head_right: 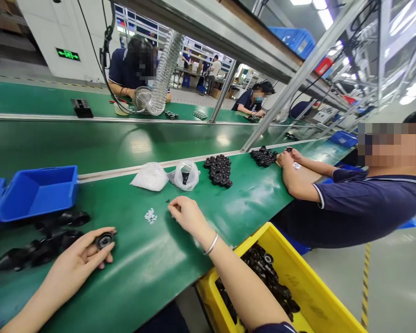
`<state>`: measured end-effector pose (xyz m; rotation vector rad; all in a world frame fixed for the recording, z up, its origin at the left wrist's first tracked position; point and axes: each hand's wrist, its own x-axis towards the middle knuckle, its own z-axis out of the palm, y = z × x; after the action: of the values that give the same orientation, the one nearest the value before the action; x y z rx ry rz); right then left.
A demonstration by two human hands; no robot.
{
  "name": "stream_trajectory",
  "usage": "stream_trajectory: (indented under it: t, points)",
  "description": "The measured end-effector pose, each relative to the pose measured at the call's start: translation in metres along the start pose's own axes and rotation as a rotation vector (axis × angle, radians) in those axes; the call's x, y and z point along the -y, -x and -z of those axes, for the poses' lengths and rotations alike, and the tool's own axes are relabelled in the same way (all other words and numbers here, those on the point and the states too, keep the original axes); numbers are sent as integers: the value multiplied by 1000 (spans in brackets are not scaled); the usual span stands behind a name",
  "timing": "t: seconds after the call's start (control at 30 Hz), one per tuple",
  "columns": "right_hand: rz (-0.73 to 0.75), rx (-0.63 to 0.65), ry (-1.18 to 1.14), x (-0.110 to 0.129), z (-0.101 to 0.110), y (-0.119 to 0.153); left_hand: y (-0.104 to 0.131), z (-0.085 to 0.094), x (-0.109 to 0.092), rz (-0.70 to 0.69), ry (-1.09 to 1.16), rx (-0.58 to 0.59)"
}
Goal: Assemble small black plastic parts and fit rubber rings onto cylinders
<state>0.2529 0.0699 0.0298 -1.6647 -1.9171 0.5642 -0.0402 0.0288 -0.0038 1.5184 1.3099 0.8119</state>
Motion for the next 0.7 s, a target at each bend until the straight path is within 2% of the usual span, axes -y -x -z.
stream_trajectory:
  t: [0.07, 0.2, 0.5, 0.7]
  points:
    - [22, 80, -20, 10, -15, -4, 5, -5, -7, 101, 169, 90]
    - [31, 118, 9, 18, -28, -7, 9, -9, -13, 218, 357, 207]
    - [38, 118, 52, 17, -39, -8, 6, -7, -8, 244, 422, 288]
    - [80, 108, 31, 14, -39, -4, 7, -4, -6, 234, 400, 300]
